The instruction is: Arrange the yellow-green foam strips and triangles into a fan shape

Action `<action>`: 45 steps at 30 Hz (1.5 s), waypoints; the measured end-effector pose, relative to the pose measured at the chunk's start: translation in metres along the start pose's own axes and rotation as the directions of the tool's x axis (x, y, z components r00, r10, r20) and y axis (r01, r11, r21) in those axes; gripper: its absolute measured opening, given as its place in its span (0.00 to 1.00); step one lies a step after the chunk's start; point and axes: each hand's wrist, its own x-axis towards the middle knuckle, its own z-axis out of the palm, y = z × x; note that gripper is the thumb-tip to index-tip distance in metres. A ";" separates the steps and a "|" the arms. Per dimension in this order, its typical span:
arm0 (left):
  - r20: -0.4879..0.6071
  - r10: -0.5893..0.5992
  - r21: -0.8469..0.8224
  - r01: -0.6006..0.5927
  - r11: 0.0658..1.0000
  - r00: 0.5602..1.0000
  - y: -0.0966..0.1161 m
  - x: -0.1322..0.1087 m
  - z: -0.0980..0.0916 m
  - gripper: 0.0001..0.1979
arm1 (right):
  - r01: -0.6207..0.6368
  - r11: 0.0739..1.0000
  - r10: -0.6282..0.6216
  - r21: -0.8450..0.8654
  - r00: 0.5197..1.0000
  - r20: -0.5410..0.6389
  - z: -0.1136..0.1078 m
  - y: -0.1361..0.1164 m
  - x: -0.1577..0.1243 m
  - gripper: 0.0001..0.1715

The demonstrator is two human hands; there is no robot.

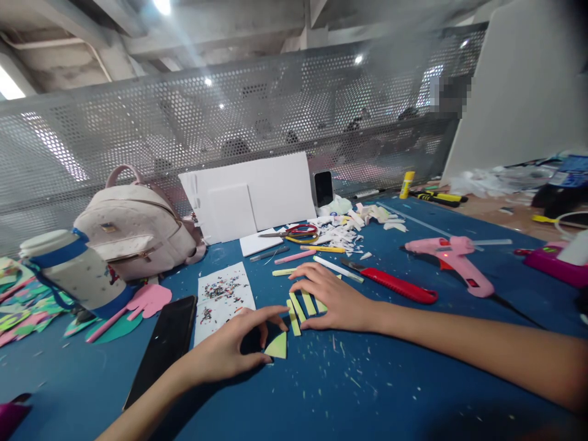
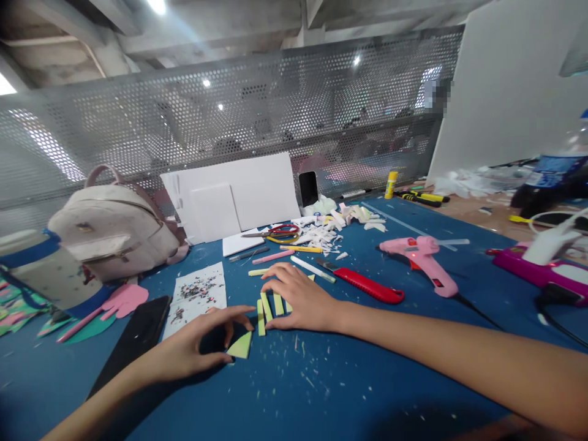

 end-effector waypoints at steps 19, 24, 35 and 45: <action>-0.141 -0.066 0.099 0.080 0.992 0.988 -0.004 0.002 0.001 0.41 | -0.004 0.992 0.032 0.123 0.974 -0.226 -0.007 -0.001 0.000 0.34; -0.002 -0.052 0.070 0.052 0.996 0.999 -0.001 -0.005 -0.015 0.48 | -0.003 0.986 0.044 0.167 0.969 -0.241 -0.008 0.000 0.000 0.31; 0.026 -0.050 0.059 0.048 0.997 0.998 -0.007 -0.005 -0.024 0.40 | 0.003 0.982 0.030 0.191 0.985 -0.168 -0.006 0.002 0.001 0.33; -0.087 -0.004 0.119 0.014 0.993 0.996 -0.007 -0.005 -0.016 0.40 | -0.051 0.981 0.069 0.185 0.993 -0.091 -0.005 0.003 0.000 0.33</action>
